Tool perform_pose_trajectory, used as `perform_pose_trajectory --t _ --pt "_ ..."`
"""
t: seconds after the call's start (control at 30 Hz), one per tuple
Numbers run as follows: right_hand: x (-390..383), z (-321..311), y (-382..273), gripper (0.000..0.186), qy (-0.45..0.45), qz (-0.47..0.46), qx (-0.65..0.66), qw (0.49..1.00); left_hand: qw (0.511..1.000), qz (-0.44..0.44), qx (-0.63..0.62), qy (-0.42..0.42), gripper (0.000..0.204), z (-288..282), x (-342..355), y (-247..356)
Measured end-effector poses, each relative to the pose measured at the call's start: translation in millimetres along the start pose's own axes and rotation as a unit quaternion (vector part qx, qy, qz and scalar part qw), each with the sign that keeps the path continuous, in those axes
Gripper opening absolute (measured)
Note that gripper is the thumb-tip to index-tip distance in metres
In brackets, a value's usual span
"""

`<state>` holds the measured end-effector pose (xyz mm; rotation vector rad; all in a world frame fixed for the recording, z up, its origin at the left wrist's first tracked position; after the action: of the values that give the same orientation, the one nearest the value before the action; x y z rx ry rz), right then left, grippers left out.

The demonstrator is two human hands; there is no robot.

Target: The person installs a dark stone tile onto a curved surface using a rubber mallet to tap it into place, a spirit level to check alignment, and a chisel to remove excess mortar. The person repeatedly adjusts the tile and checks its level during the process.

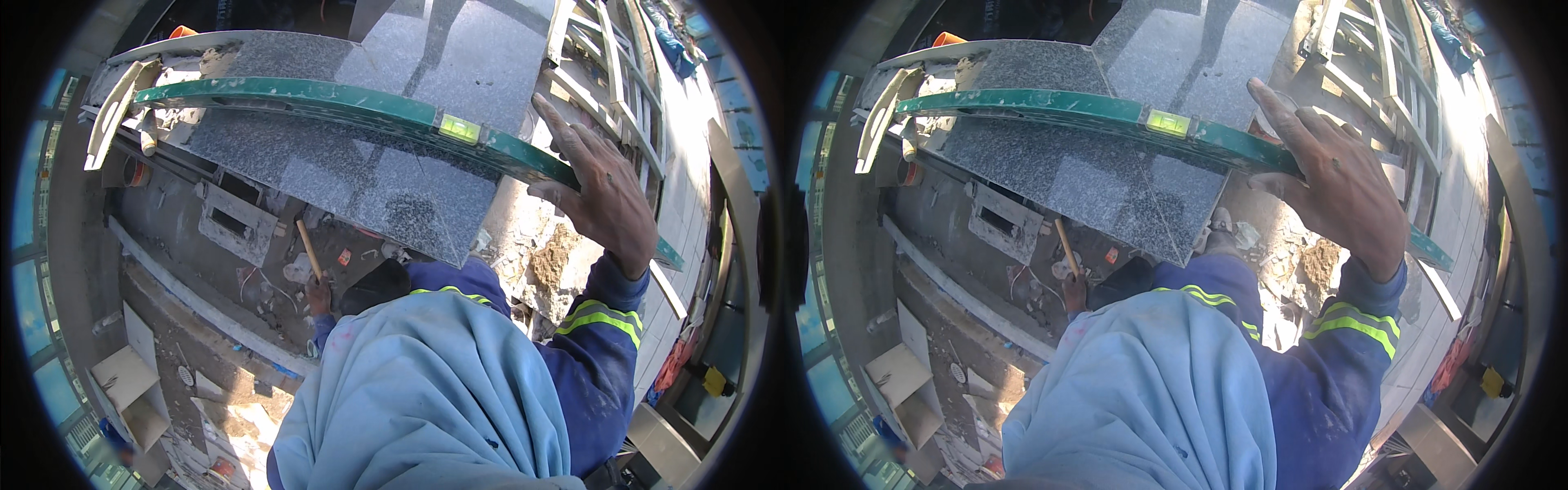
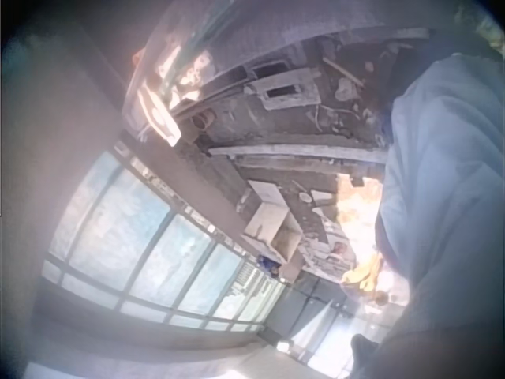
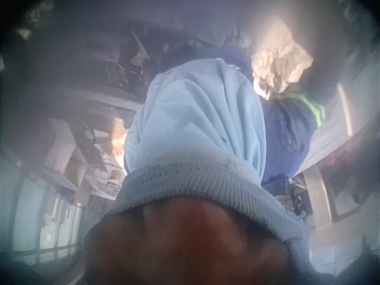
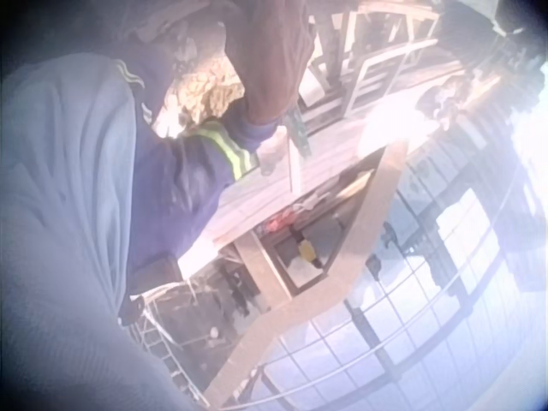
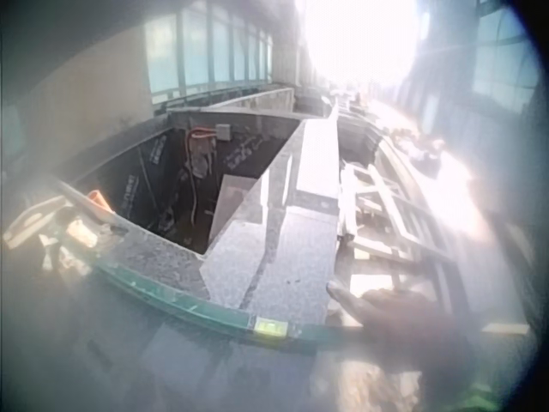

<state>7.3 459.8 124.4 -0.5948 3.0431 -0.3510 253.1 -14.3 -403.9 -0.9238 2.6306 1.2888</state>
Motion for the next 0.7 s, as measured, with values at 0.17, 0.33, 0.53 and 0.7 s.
perform_pose_trajectory --t 0.17,0.33,0.53,0.7 --pt "-4 0 -3 0.099 0.004 -0.019 -0.004 1.0 0.999 -0.027 -0.027 -0.006 0.043 0 -4 7" --pt "-6 0 -4 0.098 0.015 -0.033 -0.004 0.999 1.0 -0.021 -0.009 0.003 0.041 -4 -7 8" --pt "-3 11 3 0.101 -0.002 -0.002 0.01 1.0 1.0 0.002 0.016 0.005 0.037 -8 -9 21" --pt "0 22 3 0.091 -0.023 0.014 0.005 1.0 0.998 0.042 0.03 0.033 0.035 -12 -8 20"
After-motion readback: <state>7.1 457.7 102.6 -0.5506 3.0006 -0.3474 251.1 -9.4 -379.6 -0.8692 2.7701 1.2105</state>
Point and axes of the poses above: each hand's wrist, its own x-axis towards the middle knuckle, its own z-axis out of the palm, y = z × x, the point moved 9 cm from there along x, towards the middle knuckle, and after that the axes turned 5 degrees about z, right-handed, at the moved point
